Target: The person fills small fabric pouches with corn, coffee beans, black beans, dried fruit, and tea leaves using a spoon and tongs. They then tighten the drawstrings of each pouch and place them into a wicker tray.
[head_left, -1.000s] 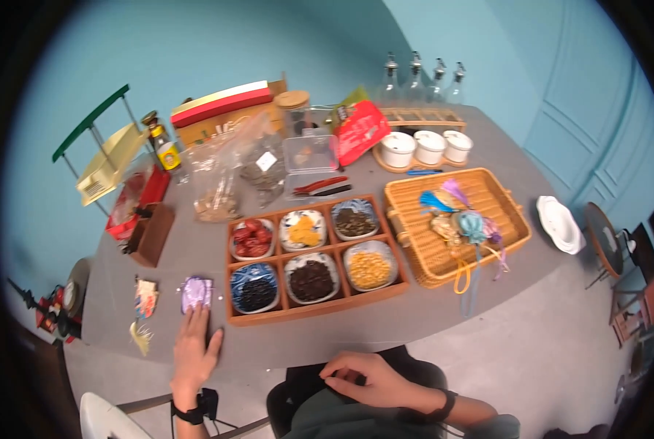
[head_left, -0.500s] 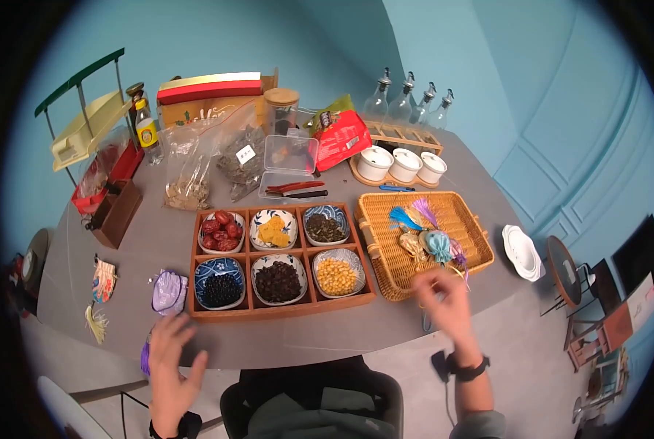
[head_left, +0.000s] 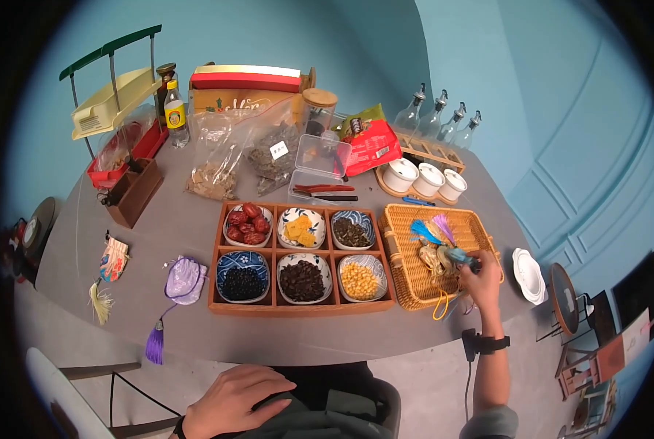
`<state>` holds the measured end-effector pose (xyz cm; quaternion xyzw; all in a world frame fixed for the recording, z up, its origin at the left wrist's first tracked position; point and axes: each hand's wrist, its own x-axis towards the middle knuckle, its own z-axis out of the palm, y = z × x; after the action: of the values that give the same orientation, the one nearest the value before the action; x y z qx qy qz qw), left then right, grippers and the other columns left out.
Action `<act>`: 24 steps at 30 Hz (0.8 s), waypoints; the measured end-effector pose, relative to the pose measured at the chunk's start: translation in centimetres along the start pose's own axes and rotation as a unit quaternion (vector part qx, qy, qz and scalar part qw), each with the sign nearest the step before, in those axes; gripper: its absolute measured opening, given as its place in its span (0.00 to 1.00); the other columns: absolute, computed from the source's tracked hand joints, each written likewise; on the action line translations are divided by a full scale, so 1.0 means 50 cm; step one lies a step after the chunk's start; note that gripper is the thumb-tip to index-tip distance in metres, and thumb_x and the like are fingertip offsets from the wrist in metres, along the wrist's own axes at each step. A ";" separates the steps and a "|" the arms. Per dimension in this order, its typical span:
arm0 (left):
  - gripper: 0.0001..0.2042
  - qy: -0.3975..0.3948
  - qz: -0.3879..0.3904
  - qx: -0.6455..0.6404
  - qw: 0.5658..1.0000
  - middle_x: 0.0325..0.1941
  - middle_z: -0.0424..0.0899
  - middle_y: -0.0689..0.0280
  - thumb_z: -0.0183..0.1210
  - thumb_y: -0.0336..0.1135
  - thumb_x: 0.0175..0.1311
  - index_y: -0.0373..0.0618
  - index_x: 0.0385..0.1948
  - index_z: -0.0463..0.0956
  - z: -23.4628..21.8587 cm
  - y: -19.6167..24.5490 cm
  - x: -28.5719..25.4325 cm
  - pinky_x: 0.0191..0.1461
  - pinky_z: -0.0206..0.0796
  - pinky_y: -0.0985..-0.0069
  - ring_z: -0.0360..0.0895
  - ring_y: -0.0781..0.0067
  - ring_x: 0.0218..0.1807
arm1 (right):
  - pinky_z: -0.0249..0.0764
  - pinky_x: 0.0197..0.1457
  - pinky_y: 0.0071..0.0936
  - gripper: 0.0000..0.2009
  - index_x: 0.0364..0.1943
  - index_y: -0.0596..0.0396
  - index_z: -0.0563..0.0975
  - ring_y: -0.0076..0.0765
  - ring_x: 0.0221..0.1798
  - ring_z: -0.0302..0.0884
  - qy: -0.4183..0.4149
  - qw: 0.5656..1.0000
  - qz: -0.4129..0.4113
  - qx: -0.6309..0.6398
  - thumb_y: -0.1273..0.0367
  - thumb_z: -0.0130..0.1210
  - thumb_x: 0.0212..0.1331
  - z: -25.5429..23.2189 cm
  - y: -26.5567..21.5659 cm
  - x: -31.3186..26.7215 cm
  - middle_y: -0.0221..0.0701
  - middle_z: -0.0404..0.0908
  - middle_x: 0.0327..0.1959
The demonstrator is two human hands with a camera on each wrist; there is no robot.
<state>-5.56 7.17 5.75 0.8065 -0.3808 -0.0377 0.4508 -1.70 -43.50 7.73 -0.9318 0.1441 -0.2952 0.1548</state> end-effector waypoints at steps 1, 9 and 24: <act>0.11 0.003 0.002 -0.003 1.000 0.41 0.90 0.60 0.71 0.34 0.58 0.44 0.41 0.88 0.001 -0.001 -0.001 0.51 0.79 0.66 0.87 0.58 0.44 | 0.77 0.42 0.37 0.14 0.41 0.60 0.83 0.46 0.35 0.82 0.051 0.998 -0.006 0.021 0.73 0.65 0.49 -0.007 -0.003 0.000 0.44 0.81 0.34; 0.10 0.040 0.041 -0.073 0.996 0.39 0.90 0.61 0.73 0.26 0.52 0.42 0.38 0.88 0.005 0.032 0.019 0.44 0.78 0.71 0.87 0.63 0.40 | 0.70 0.48 0.24 0.10 0.44 0.64 0.78 0.29 0.43 0.75 0.173 0.959 -0.134 0.179 0.77 0.59 0.58 -0.184 -0.189 -0.111 0.33 0.77 0.40; 0.15 0.028 -0.049 -0.114 0.992 0.44 0.87 0.57 0.71 0.26 0.56 0.37 0.46 0.83 0.033 0.039 0.066 0.45 0.79 0.70 0.86 0.58 0.41 | 0.80 0.29 0.25 0.16 0.48 0.58 0.80 0.30 0.27 0.85 -0.308 0.855 -0.166 0.384 0.67 0.71 0.60 -0.025 -0.442 -0.245 0.37 0.85 0.35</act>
<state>-5.04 3.29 7.18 0.7683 -0.3215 -0.0806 0.5476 -8.16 -19.23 10.75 -0.8518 -0.1924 -0.0464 0.4850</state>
